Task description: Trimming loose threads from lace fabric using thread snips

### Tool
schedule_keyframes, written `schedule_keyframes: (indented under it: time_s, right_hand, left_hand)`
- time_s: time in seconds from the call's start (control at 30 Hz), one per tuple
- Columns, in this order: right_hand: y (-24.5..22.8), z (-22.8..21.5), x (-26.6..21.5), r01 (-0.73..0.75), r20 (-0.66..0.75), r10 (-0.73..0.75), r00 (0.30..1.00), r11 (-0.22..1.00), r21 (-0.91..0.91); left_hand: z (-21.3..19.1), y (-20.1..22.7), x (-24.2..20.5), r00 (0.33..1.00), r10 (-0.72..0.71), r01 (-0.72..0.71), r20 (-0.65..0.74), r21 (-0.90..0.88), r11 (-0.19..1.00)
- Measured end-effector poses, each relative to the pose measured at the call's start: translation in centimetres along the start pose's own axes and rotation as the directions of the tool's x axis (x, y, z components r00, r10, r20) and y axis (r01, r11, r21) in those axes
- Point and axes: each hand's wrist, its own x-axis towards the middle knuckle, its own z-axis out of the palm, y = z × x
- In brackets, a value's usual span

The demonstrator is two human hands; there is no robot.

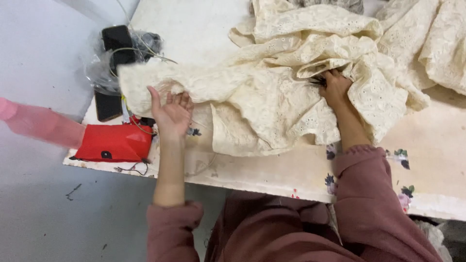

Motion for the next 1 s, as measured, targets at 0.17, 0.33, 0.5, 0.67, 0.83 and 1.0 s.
schedule_keyframes:
  time_s: [0.17,0.33,0.5,0.67,0.83,1.0]
  right_hand:
    - [-1.9,-7.1,-0.8,0.162,-0.276,-0.12,0.954,0.978,0.133]
    - [0.4,-6.6,-0.7,0.266,-0.576,-0.017,0.818,0.898,0.352]
    - [7.6,-9.7,-1.7,0.339,-0.55,0.674,0.492,0.433,0.835]
    - [5.1,-19.5,-6.2,0.499,-0.129,0.821,0.556,-0.205,0.842]
    - [-8.7,-26.8,-11.0,0.151,-0.072,-0.136,0.988,0.762,0.63]
    - [-9.6,-27.2,-16.1,0.008,0.308,-0.159,0.938,0.898,0.439]
  left_hand:
    - [-1.3,-0.5,7.6,0.997,-0.035,0.046,-0.063,0.174,0.984]
    - [-1.1,-1.6,7.5,0.718,0.473,-0.635,0.511,0.201,0.746]
    - [3.8,-5.3,-4.5,0.57,-0.394,-0.822,0.721,0.499,-0.276]
    - [0.1,-7.7,-6.1,0.708,-0.499,-0.705,0.5,0.455,-0.544]
    - [0.3,-12.5,-10.8,0.69,-0.033,-0.723,0.723,0.687,-0.068]
    - [0.7,-15.7,-12.3,0.834,-0.173,-0.48,0.525,0.843,0.241]
